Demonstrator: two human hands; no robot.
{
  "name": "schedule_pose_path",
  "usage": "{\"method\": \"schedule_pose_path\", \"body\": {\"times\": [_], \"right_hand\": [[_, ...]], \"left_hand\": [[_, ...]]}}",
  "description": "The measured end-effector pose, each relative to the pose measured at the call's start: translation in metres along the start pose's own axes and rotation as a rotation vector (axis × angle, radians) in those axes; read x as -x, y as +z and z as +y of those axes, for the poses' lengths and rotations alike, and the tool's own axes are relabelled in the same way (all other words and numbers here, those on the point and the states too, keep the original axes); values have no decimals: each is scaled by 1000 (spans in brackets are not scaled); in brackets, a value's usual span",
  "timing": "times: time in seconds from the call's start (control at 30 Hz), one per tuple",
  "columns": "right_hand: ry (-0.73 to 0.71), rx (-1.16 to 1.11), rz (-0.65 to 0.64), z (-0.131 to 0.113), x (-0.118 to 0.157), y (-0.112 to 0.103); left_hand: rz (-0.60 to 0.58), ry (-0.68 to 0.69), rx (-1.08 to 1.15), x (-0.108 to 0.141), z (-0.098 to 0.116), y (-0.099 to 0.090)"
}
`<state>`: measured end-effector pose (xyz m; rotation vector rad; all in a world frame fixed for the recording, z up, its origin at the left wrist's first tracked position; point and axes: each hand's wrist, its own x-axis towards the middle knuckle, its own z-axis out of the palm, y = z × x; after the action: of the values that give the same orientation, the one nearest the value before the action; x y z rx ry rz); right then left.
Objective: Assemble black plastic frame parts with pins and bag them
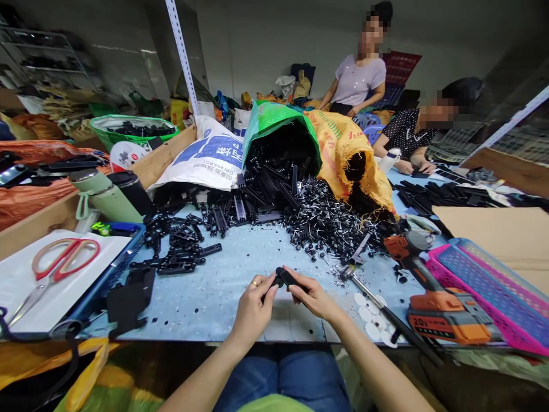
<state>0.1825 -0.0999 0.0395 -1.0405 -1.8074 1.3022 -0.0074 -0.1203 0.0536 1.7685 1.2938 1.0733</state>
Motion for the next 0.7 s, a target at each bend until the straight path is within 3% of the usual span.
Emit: {"method": "schedule_pose_path", "body": {"times": [0.2,0.27,0.33,0.43,0.5,0.7], "right_hand": [[-36,206,-83,-15,0,-21],[-59,236,-57,-15,-2,-19],[-56,196,34,-12,-4,-10],[-24,54,205,-4,-7,15],[-10,-33,281,0,-9,32],[58,-178,358,2,-17,54]], "left_hand": [[-110,79,-39,-8,-4,-4],[-82,82,-33,-11,-4,0],[10,58,8,-13,-2,10],[245,-3,121,-15,1,27],[322,-12,173,-17,1,33],[201,16,163,-28,-8,16]]}}
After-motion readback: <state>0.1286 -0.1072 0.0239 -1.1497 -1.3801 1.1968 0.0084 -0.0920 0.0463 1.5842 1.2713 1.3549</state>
